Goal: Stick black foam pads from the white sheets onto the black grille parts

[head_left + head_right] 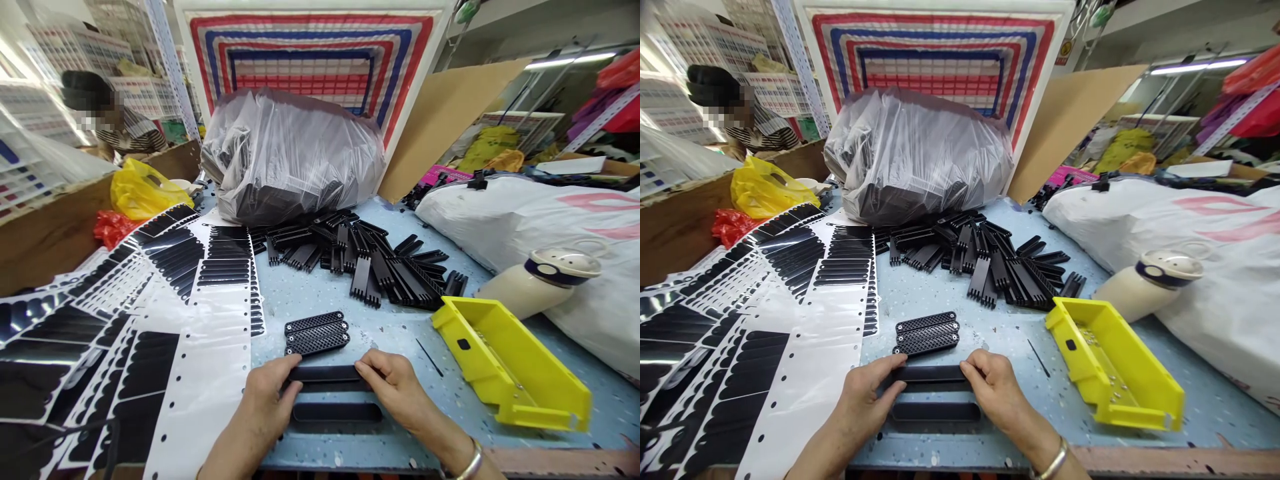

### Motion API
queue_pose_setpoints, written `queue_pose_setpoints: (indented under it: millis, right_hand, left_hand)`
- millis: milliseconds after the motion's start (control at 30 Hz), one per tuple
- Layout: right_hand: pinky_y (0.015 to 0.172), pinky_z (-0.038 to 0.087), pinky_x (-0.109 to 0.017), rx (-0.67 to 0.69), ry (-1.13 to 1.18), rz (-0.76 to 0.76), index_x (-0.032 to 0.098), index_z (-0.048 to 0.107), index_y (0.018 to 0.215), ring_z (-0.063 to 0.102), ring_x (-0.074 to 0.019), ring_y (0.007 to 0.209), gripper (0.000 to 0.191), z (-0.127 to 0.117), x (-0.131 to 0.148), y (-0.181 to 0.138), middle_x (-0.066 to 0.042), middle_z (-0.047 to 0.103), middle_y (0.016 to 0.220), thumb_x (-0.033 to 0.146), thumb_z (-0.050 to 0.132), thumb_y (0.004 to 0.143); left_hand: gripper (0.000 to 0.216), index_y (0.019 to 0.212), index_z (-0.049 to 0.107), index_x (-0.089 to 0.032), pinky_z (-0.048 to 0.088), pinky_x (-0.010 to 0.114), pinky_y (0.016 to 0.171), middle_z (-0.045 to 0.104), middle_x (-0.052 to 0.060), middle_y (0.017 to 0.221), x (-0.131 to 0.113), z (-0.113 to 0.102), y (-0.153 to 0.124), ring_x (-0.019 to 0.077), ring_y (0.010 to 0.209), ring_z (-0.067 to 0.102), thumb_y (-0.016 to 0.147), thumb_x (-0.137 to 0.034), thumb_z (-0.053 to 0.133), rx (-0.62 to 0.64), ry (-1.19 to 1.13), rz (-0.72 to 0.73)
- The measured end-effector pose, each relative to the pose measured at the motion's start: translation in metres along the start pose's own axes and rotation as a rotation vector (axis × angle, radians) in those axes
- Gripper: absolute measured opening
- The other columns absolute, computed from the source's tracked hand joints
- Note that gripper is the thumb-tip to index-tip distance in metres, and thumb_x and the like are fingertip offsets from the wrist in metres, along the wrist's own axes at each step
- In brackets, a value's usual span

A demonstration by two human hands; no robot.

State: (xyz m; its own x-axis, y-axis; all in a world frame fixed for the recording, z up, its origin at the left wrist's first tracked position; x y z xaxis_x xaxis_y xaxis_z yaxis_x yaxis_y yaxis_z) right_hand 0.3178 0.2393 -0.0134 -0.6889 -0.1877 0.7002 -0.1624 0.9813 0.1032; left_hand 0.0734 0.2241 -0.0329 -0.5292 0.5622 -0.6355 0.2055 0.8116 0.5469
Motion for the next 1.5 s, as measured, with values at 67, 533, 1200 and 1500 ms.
queue_pose_setpoints:
  millis: [67, 533, 1200, 1500]
  right_hand:
    - [0.05, 0.041, -0.03, -0.001, 0.0, -0.01, 0.023, 0.052, 0.054, 0.051, -0.0164, 0.049, 0.046, -0.002, -0.001, 0.002, 0.0, 0.055, 0.05, 0.047, 0.045, 0.093]
    - [0.063, 0.044, -0.03, 0.125, -0.235, -0.392, 0.019, 0.07, 0.072, 0.062, -0.0188, 0.067, 0.038, 0.04, 0.049, 0.023, -0.006, 0.069, 0.071, 0.039, 0.051, 0.098]
    - [0.061, 0.049, -0.032, 0.087, -0.096, -0.115, 0.022, 0.062, 0.059, 0.062, -0.0195, 0.06, 0.042, -0.005, 0.005, 0.006, -0.004, 0.065, 0.062, 0.04, 0.045, 0.093]
    - [0.05, 0.05, -0.025, 0.004, -0.077, -0.123, 0.024, 0.07, 0.065, 0.065, -0.019, 0.056, 0.037, -0.02, -0.021, 0.003, -0.002, 0.068, 0.062, 0.048, 0.053, 0.088]
  left_hand:
    - [0.038, 0.106, 0.071, -0.019, 0.065, 0.032, 0.072, 0.08, 0.007, 0.094, 0.0, 0.0, 0.0, 0.0216, 0.081, 0.077, 0.071, -0.006, 0.061, 0.01, -0.023, -0.077]
    - [0.033, 0.073, 0.072, -0.019, 0.047, 0.024, 0.052, 0.071, 0.005, 0.06, -0.012, -0.013, 0.008, 0.0175, 0.055, 0.065, 0.09, -0.024, 0.044, 0.103, 0.098, -0.374]
    - [0.033, 0.068, 0.076, -0.021, 0.041, 0.025, 0.059, 0.073, 0.002, 0.065, -0.005, -0.005, 0.012, 0.018, 0.063, 0.066, 0.088, -0.03, 0.051, 0.274, -0.023, -0.487]
    - [0.024, 0.088, 0.078, -0.019, 0.047, 0.027, 0.063, 0.074, 0.007, 0.073, 0.009, -0.037, 0.007, 0.0193, 0.063, 0.067, 0.081, -0.027, 0.056, 0.068, 0.075, -0.35]
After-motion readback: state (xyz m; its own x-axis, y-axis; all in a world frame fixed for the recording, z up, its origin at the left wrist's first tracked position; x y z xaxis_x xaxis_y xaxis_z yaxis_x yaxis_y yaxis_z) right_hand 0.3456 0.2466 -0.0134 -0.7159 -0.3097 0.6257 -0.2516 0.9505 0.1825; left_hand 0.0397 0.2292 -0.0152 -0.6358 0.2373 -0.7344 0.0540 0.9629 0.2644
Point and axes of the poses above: each hand's wrist, its own y-axis towards the middle knuckle, its own z-axis out of the palm, x = y × z, the point moved 2 cm from there along y, towards the middle knuckle
